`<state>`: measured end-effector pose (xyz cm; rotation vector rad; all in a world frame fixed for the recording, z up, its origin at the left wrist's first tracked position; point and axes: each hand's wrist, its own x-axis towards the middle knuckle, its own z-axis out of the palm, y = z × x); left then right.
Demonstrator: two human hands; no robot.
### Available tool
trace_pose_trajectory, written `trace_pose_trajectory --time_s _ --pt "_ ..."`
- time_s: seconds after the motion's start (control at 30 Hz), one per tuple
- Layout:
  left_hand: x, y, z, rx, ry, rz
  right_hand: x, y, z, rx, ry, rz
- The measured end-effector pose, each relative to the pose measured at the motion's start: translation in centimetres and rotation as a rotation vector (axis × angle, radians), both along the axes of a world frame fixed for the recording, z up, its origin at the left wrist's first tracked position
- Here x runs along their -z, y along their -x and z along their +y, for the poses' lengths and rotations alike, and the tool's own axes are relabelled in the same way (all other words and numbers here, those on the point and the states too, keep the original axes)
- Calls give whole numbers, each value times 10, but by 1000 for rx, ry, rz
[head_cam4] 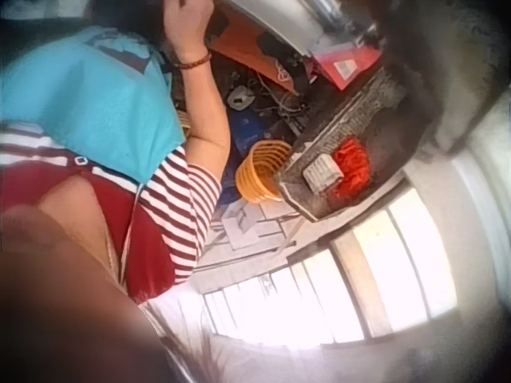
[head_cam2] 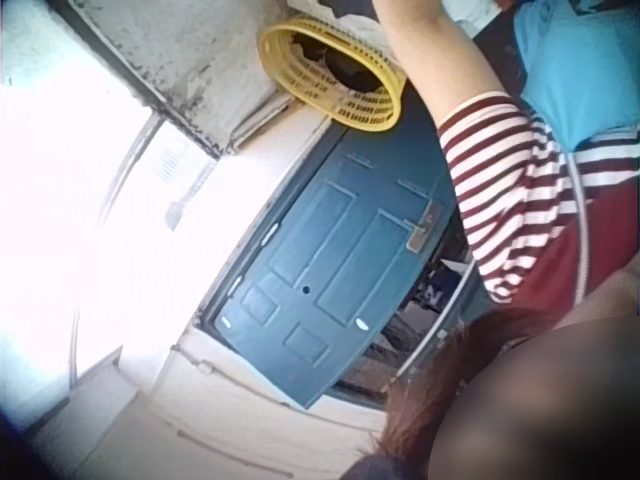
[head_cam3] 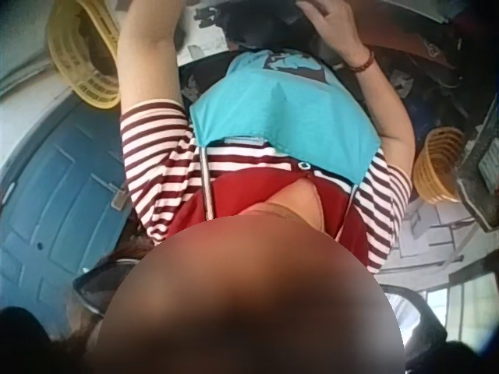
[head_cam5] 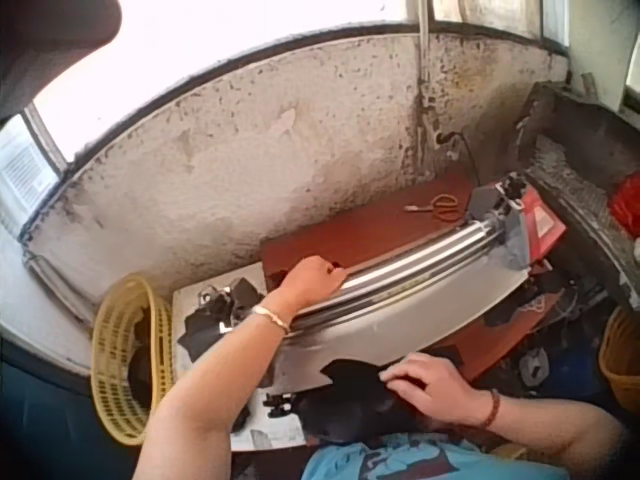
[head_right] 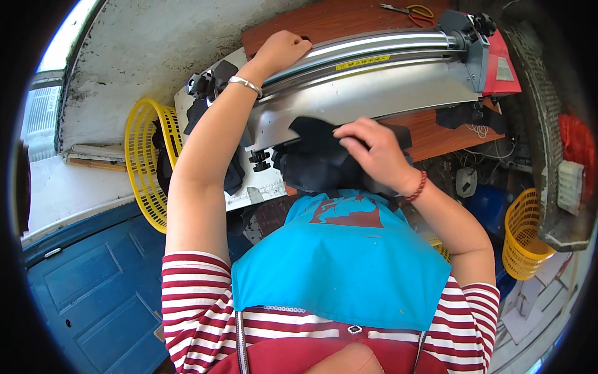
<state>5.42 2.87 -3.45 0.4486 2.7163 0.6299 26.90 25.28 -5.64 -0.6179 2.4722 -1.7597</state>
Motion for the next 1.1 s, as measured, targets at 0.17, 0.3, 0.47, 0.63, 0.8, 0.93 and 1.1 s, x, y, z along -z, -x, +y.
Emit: trace_pose_trajectory --time_s 0.17,0.3,0.47,0.63,0.8,0.93,1.1 --pt "16 -1 6 -5 17 -39 10 41 12 203 51 -237" --pt "15 1 12 -35 -36 -21 9 78 -5 228 -133 -111" --pt "12 23 7 -61 1 -171 13 81 8 293 -479 208" --pt "5 45 1 -365 -246 -159 8 25 8 142 -508 596" --pt "-52 52 -12 -508 -523 -27 65 -17 -29 -245 -656 279" --pt "-100 47 -25 -527 -669 -43 99 -25 -34 -354 -750 385" --pt "-130 44 -62 -490 -672 41 100 -26 -37 -330 -701 472"
